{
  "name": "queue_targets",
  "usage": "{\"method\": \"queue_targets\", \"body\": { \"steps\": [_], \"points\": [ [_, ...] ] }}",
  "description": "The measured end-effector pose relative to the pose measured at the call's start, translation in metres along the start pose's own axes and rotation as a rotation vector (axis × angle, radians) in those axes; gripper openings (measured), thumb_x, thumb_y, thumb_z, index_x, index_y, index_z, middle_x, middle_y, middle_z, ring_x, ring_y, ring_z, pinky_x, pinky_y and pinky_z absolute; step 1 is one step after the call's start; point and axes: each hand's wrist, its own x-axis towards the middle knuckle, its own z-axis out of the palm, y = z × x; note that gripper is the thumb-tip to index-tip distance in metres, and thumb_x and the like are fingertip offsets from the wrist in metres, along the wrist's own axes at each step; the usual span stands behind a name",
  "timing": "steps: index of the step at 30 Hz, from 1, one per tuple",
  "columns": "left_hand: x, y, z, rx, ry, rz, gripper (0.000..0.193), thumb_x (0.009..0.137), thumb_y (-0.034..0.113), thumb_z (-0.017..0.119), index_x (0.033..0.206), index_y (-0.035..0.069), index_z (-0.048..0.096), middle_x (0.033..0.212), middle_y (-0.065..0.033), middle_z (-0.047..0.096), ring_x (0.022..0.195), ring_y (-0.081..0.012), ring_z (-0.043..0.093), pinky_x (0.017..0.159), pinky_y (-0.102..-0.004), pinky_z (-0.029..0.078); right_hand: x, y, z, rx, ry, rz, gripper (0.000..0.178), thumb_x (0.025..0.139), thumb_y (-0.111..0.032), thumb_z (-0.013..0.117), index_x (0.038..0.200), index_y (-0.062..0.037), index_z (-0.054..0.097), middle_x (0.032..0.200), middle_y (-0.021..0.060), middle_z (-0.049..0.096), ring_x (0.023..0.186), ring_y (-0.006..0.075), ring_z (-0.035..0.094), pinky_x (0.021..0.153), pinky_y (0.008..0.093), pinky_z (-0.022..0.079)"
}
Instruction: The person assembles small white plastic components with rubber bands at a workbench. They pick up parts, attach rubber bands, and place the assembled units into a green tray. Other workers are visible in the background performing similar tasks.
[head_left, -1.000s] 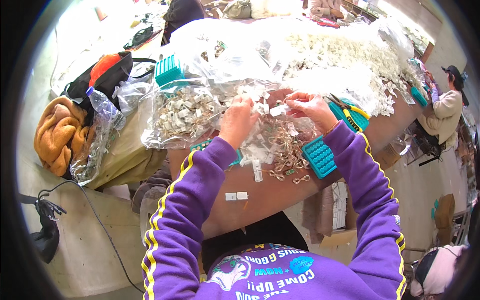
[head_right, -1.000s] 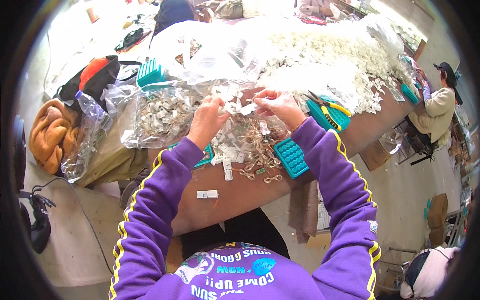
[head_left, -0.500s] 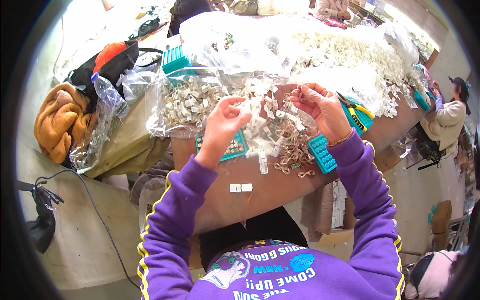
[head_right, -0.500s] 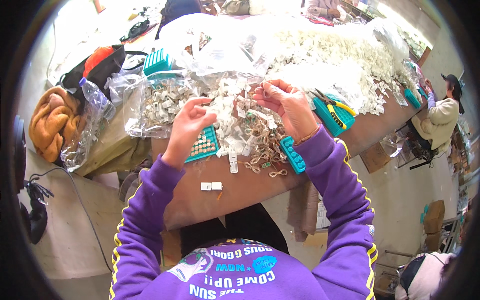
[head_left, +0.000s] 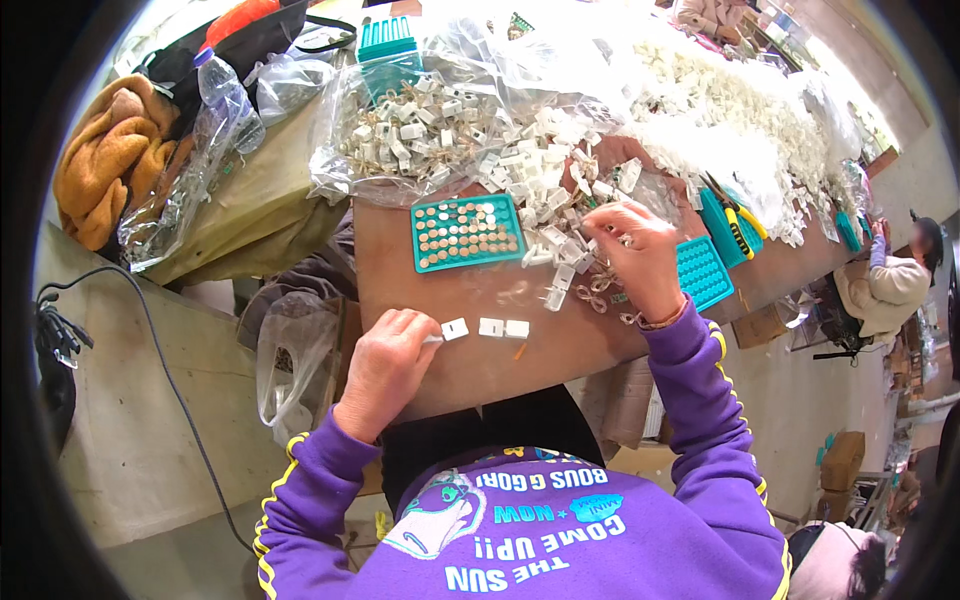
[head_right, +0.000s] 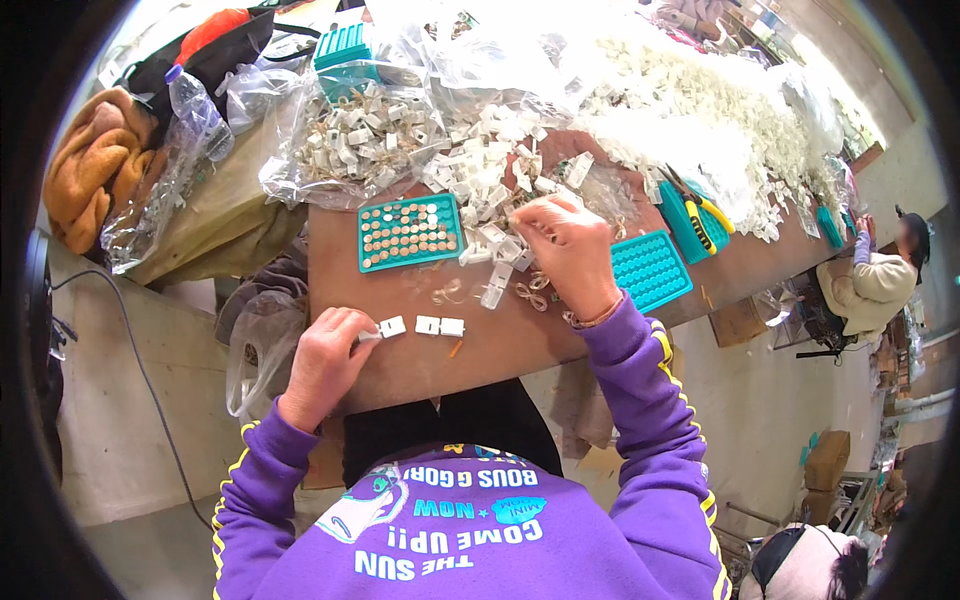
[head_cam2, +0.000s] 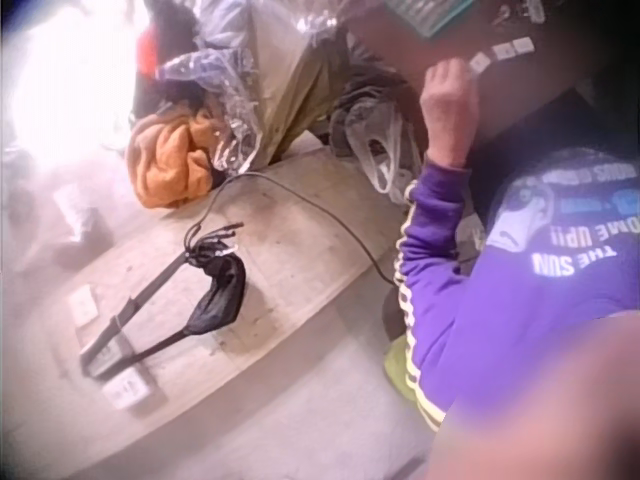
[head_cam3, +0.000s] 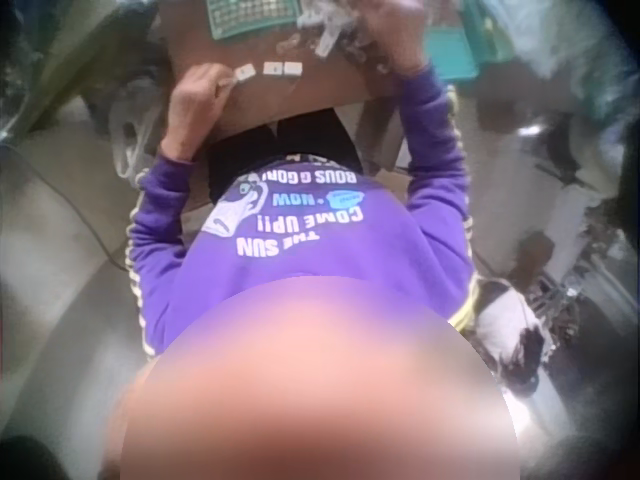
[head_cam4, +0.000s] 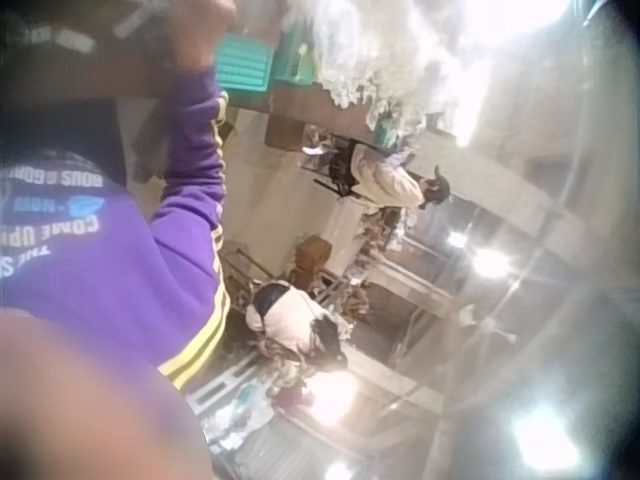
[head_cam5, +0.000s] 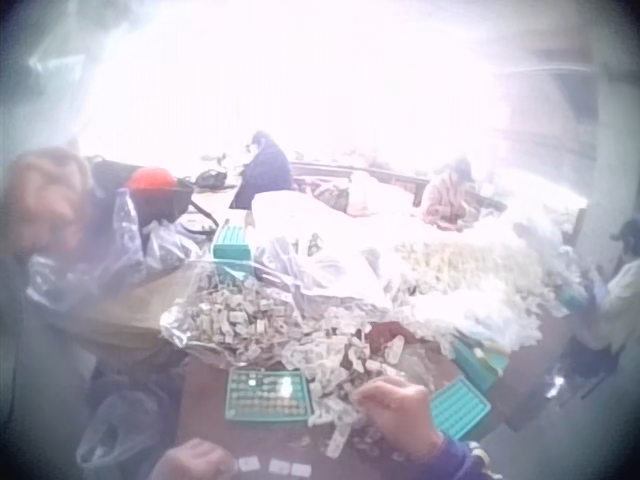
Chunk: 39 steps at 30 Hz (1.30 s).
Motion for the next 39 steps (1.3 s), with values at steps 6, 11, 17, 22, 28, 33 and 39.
{"method": "queue_targets", "body": {
  "steps": [6,11,17,22,28,33,39],
  "points": [
    [0.003,0.017,-0.011,-1.168,0.139,-0.531,0.048,0.087,-0.001,0.059,0.133,-0.003,0.045,0.11,-0.011,0.062,0.108,-0.0251,0.062,0.088,-0.0337,0.053,-0.018,-0.013,-0.01,1.02,0.172,0.443,0.006,0.091,-0.004,0.063,0.096,-0.0017,0.063,0.093,0.0097,0.069,0.083,0.0186,0.068,0.071,0.0252,0.054],
    [-0.003,0.048,0.021,-1.937,0.139,-0.652,0.052,0.088,0.002,0.053,0.137,-0.004,0.04,0.117,-0.0128,0.059,0.115,-0.0277,0.056,0.095,-0.0322,0.05,-0.059,-0.043,0.017,1.829,-0.098,0.885,0.012,0.097,-0.008,0.053,0.107,-0.0032,0.059,0.103,0.0108,0.067,0.096,0.0221,0.068,0.079,0.0326,0.059],
    [-0.005,0.056,0.049,-1.608,0.428,-0.535,0.038,0.086,-0.004,0.06,0.123,0.002,0.055,0.106,-0.0063,0.063,0.093,-0.013,0.061,0.083,-0.0254,0.049,-0.086,-0.071,0.048,2.146,-0.17,1.192,0.018,0.099,-0.009,0.05,0.112,-0.0028,0.06,0.109,0.0139,0.066,0.099,0.0273,0.066,0.083,0.0355,0.058],
    [-0.008,0.046,0.049,-1.295,0.558,-0.417,0.021,0.082,-0.007,0.062,0.101,0.001,0.065,0.1,-0.0061,0.063,0.09,-0.0131,0.061,0.079,-0.0253,0.049,-0.087,-0.085,0.055,2.072,-0.217,1.244,0.016,0.098,-0.01,0.052,0.11,-0.0032,0.059,0.105,0.0119,0.067,0.094,0.0241,0.067,0.079,0.0315,0.057],
    [-0.012,0.024,0.037,-1.026,0.443,-0.268,0.014,0.091,0.009,0.064,0.102,0.0,0.061,0.105,-0.0101,0.059,0.089,-0.0143,0.058,0.078,-0.0257,0.049,-0.082,-0.084,0.048,1.599,-0.336,0.957,0.011,0.093,-0.011,0.063,0.099,-0.0022,0.06,0.095,0.0085,0.067,0.084,0.0168,0.067,0.074,0.026,0.054],
    [-0.007,0.033,0.031,-1.033,0.408,-0.32,0.009,0.09,0.005,0.063,0.098,-0.001,0.062,0.103,-0.0103,0.061,0.088,-0.0137,0.058,0.078,-0.0255,0.049,-0.075,-0.083,0.044,1.375,-0.237,0.735,0.016,0.091,-0.006,0.063,0.105,0.0001,0.06,0.103,0.0095,0.066,0.09,0.0165,0.065,0.081,0.0268,0.051],
    [-0.004,0.053,0.036,-1.039,0.391,-0.503,0.009,0.088,-0.001,0.063,0.097,0.0,0.064,0.095,-0.0055,0.065,0.085,-0.0107,0.059,0.076,-0.0232,0.047,-0.065,-0.084,0.043,0.273,0.005,-0.196,0.032,0.069,0.002,0.074,0.099,-0.0053,0.066,0.098,0.0098,0.065,0.093,0.0284,0.062,0.085,0.0374,0.049]
  ]
}}
